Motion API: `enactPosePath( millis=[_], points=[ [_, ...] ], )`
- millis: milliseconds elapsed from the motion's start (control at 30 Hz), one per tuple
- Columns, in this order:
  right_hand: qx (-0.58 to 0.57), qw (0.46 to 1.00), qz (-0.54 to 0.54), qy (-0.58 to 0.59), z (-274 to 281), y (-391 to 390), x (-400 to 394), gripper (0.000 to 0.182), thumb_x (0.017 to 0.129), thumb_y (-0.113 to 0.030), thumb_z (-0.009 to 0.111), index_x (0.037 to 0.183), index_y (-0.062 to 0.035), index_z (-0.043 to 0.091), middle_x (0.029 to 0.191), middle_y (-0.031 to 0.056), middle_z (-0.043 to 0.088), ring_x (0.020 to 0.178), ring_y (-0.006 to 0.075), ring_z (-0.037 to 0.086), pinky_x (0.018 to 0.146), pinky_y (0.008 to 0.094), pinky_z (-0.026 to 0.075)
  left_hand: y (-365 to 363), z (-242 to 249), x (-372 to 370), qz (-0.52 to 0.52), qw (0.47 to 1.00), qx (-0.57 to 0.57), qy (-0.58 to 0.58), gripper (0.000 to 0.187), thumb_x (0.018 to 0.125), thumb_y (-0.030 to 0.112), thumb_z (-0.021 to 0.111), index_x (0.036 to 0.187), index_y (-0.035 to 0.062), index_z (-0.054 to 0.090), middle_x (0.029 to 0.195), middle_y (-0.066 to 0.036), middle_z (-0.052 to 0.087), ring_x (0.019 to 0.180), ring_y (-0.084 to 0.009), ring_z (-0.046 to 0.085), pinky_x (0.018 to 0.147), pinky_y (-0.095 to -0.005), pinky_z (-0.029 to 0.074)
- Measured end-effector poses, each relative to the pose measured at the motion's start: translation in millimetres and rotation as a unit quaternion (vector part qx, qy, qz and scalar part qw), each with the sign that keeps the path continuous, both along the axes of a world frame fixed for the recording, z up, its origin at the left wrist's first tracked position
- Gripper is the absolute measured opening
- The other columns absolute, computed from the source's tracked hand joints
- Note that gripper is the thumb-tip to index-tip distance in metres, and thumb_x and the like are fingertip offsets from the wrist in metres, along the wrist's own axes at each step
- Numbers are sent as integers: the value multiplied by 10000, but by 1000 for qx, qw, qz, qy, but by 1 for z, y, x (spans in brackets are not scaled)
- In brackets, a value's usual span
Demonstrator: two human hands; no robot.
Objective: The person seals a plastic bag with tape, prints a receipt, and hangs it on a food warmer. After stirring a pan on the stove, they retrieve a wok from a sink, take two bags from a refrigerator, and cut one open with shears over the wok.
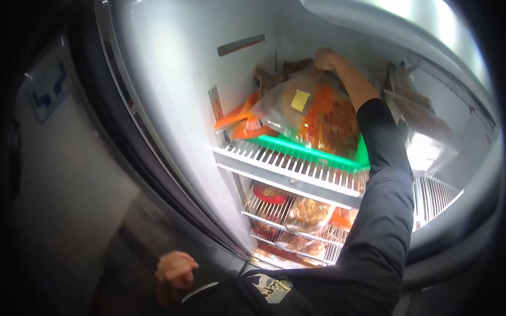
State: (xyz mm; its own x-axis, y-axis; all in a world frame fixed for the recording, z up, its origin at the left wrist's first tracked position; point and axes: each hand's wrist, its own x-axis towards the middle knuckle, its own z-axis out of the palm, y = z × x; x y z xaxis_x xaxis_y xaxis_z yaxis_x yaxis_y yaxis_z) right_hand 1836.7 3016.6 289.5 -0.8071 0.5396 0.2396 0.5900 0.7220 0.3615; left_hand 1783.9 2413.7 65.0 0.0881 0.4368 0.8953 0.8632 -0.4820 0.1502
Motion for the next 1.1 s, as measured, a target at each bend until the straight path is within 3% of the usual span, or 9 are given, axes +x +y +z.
enactPosePath(
  millis=[200, 300, 400, 633, 800, 867, 933, 1000, 1100],
  points=[
    [-66, 946, 45, 314, -36, 20, -36, 445, 734, -343, 585, 966, 36, 589, 1018, 208, 575, 950, 330, 557, 830, 345, 439, 26, -5, 0, -45, 988, -140, -49, 296, 621, -97, 570, 907, -23, 552, 711, -94, 589, 593, -214, 590, 548, -290, 500],
    [-238, 926, -89, 280, -33, 50, -45, 481, 691, -333, 643, 1001, 30, 583, 1000, 218, 583, 947, 316, 563, 812, 333, 443, 36, -13, 0, -43, 982, -165, -83, 304, 617, -113, 556, 908, -27, 551, 708, -92, 589, 594, -212, 591, 547, -294, 499],
    [-180, 941, -53, 281, -36, 55, -52, 444, 645, -274, 686, 974, 11, 599, 967, 172, 607, 915, 298, 578, 791, 335, 447, 50, -15, 1, -53, 976, -164, -130, 290, 623, -131, 538, 896, -31, 550, 694, -103, 590, 585, -205, 591, 537, -288, 496],
    [11, 850, 282, 445, 10, 6, -39, 302, 609, -122, 669, 887, -16, 614, 880, 158, 609, 852, 310, 576, 789, 336, 447, 162, 45, 7, -120, 963, 69, -232, 275, 676, -151, 436, 926, -38, 449, 750, -161, 550, 698, -206, 567, 643, -313, 491],
    [-101, 807, 418, 404, 46, -46, -19, 212, 657, 45, 636, 851, 2, 564, 886, 75, 582, 818, 209, 569, 771, 276, 452, 256, 155, 0, -53, 947, 138, -285, 426, 700, -22, 586, 1092, -53, 421, 1093, -194, 455, 956, -255, 490, 805, -317, 419],
    [-157, 785, 442, 405, 60, -59, -20, 231, 715, -59, 625, 935, -35, 558, 958, 81, 563, 889, 209, 547, 804, 309, 443, 286, 175, -16, 131, 970, 136, -155, 611, 715, 93, 636, 1195, -67, 295, 1170, -243, 369, 1099, -312, 379, 925, -393, 323],
    [-221, 739, 504, 389, 67, -55, -34, 265, 751, -78, 612, 996, -37, 519, 930, 68, 552, 861, 191, 531, 775, 307, 437, 307, 175, -22, 117, 960, 105, -233, 764, 727, 188, 649, 1246, -85, 159, 1226, -305, 267, 1212, -351, 224, 994, -446, 199],
    [-291, 657, 599, 354, 76, -50, -59, 309, 764, -13, 597, 1035, -4, 449, 802, 34, 549, 732, 153, 520, 684, 269, 432, 303, 180, -19, 82, 959, 61, -265, 809, 733, 212, 652, 1244, -113, 115, 1154, -344, 363, 1148, -382, 350, 960, -416, 278],
    [-350, 702, 454, 423, 80, -123, -43, 287, 777, -21, 595, 1038, 6, 477, 858, 49, 554, 767, 166, 528, 697, 273, 438, 306, 180, -26, 113, 958, 117, -237, 655, 742, 185, 635, 1177, -108, 243, 972, -310, 528, 930, -396, 540, 843, -372, 407]
  ],
)
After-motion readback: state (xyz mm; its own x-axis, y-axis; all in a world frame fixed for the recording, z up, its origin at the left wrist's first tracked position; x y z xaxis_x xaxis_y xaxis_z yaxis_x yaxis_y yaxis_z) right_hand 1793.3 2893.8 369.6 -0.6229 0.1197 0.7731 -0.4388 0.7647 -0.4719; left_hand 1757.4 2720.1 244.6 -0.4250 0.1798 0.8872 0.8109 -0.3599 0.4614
